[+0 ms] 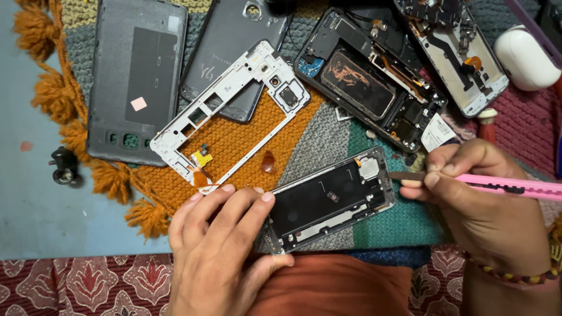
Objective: The person disassembles a smartphone using a pink plastic pry tool and a red screwdriver. They remove a white sticker, pry open internal components, and detach small parts from the phone's chassis.
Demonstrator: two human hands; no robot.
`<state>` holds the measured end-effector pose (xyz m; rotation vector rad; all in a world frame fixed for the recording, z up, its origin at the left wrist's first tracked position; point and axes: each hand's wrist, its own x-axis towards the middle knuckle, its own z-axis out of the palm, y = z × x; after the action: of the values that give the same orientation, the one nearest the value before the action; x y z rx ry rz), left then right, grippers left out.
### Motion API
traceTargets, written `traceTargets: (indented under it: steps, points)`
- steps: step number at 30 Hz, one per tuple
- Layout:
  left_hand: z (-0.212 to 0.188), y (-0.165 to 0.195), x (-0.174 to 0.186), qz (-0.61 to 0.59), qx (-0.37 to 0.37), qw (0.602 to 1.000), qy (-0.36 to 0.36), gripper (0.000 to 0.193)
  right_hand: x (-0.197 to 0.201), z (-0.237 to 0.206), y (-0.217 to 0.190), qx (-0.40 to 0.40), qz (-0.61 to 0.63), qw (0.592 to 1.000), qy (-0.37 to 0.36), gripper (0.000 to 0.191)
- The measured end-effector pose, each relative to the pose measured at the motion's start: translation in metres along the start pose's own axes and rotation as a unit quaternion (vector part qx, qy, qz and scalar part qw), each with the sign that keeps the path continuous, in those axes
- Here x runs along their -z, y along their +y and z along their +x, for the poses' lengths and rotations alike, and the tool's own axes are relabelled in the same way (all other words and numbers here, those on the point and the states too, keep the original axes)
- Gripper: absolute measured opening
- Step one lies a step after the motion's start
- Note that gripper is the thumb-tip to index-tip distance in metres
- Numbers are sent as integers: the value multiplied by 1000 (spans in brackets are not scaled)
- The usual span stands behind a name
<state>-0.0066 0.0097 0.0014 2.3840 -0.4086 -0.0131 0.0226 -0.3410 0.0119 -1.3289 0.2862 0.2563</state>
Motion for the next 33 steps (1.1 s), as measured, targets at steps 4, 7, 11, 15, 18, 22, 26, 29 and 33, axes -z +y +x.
traceTargets:
  steps: [4, 7, 11, 15, 18, 22, 26, 29, 33]
  points:
    - [0, 0, 0, -4, -1, 1000, 2, 77, 3, -1, 0, -2, 30, 999, -30, 14]
    - [0, 0, 0, -9, 0, 1000, 7, 77, 8, 0, 1, -4, 19, 1000, -16, 14]
    - [0, -1, -1, -10, -8, 1000, 14, 78, 5, 4, -4, 13, -26, 999, -26, 12]
    - [-1, 0, -1, -10, -4, 1000, 20, 78, -19, -5, -9, 138, -244, 960, -8, 14]
    - [-1, -1, -1, -10, 0, 1000, 19, 79, -35, -16, -6, 179, -293, 939, 12, 14]
    - [0, -1, -2, -9, 0, 1000, 16, 79, -17, -3, -1, 121, -142, 981, -53, 13]
    - [-2, -1, -3, -7, -1, 1000, 23, 79, 10, 0, 1, -3, 30, 999, -32, 11]
    - [-3, -2, -4, -8, -5, 999, 31, 79, 18, 0, -1, -33, 59, 997, -32, 14]
    - [-5, -3, -5, -13, -11, 999, 43, 79, 18, 3, -7, -74, 102, 991, -42, 12]
